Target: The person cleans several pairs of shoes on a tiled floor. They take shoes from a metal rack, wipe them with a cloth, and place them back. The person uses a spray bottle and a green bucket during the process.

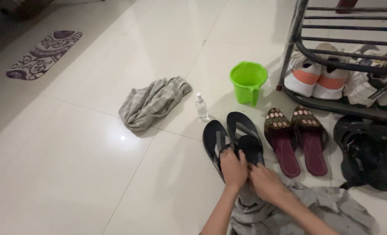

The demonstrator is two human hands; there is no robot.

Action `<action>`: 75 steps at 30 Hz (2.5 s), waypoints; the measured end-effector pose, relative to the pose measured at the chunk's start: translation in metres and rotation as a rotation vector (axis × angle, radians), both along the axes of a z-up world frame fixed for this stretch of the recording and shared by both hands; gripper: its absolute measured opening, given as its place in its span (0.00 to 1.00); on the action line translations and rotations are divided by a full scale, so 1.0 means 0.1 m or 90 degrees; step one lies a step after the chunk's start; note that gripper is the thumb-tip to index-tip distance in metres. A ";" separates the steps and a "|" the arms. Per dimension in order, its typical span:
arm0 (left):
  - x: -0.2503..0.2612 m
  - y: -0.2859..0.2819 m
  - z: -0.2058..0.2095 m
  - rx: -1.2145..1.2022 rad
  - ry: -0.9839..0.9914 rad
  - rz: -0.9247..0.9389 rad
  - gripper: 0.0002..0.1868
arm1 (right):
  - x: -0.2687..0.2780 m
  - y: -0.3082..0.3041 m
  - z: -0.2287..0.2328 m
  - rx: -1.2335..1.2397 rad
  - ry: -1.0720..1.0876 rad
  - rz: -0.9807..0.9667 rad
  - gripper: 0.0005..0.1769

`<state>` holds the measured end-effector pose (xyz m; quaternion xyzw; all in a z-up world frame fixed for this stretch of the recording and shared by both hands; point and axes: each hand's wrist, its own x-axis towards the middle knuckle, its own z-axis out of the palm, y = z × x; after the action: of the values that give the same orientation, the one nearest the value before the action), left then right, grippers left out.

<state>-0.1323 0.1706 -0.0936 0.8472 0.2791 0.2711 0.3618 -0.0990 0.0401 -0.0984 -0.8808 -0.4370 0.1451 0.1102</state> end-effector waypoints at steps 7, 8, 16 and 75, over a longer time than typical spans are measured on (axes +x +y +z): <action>-0.10 0.32 -0.03 -0.301 0.111 -0.063 0.41 | 0.20 -0.30 0.06 0.091 0.049 -0.055 0.31; -0.16 0.37 -0.01 -0.356 0.101 -0.058 0.40 | 0.17 -0.28 0.09 0.171 0.079 -0.085 0.30; -0.26 0.52 -0.10 -0.811 0.015 -0.141 0.35 | 0.12 0.57 0.63 0.556 -0.005 -0.080 0.31; -0.32 1.01 -0.29 -0.162 0.381 -0.269 0.51 | -0.65 0.77 0.09 0.254 -0.022 -0.013 0.24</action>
<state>-0.1644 0.2717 -0.1228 0.8759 0.2229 -0.1052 0.4148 -0.1640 0.1168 -0.0896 -0.8480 -0.4503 0.0393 0.2768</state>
